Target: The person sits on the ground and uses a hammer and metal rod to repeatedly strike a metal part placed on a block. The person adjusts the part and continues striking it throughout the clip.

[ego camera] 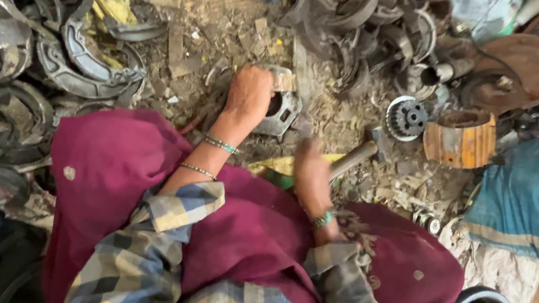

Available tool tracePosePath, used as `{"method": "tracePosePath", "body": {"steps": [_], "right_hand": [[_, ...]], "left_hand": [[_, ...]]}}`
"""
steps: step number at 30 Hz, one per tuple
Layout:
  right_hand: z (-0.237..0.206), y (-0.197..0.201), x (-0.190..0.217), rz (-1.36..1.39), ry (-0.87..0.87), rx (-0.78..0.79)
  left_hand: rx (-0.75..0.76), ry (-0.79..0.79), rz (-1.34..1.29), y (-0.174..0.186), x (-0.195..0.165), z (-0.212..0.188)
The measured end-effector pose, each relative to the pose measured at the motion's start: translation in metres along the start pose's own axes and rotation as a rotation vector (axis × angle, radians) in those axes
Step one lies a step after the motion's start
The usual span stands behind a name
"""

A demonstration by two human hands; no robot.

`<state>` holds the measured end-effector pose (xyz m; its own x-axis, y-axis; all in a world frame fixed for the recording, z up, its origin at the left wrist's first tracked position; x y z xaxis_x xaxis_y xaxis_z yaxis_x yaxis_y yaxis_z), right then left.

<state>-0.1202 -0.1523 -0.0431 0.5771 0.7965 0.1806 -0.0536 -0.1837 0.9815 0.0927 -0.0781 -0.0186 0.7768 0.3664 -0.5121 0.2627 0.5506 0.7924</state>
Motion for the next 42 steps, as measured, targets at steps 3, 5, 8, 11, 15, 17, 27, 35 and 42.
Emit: {"method": "tracePosePath", "body": {"steps": [3,5,8,11,15,17,27,35,42], "right_hand": [[0.003,0.010,-0.006,0.218,-0.117,-0.034],[-0.003,0.061,-0.006,0.206,-0.124,-0.235],[-0.015,0.127,-0.021,0.672,-0.187,-0.363],[-0.029,0.151,-0.023,1.049,-0.006,-0.636],[0.002,0.054,0.008,0.200,-0.136,-0.223],[0.005,0.019,0.015,0.060,-0.098,-0.026],[-0.029,0.149,-0.028,1.091,-0.043,-0.672],[0.004,0.030,0.000,0.260,-0.314,0.068],[-0.023,0.162,-0.033,1.171,-0.027,-0.604]], "left_hand": [[0.030,0.006,0.025,0.002,0.000,0.000],[0.041,0.016,0.033,0.001,0.001,-0.001],[0.035,0.001,0.024,-0.005,0.000,-0.001],[0.015,0.009,0.066,-0.008,0.000,-0.001],[0.009,0.039,0.069,-0.006,0.002,0.002],[0.032,0.030,0.049,-0.008,0.002,0.004],[-0.020,0.013,0.118,-0.005,-0.001,0.000],[-0.001,-0.014,0.099,-0.007,-0.008,0.006],[-0.007,-0.043,0.205,-0.008,-0.011,-0.001]]}}
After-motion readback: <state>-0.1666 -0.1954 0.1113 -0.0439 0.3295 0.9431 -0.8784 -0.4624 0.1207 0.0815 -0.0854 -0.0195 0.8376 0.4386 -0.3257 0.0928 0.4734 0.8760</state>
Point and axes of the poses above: each hand's wrist, its own z-axis towards the middle knuckle, its own y-axis out of the back of the hand, x = y × z, the point moved 9 cm from there along z, towards the middle knuckle, and after that the axes turned 12 degrees about -y, right-handed, at the moved point
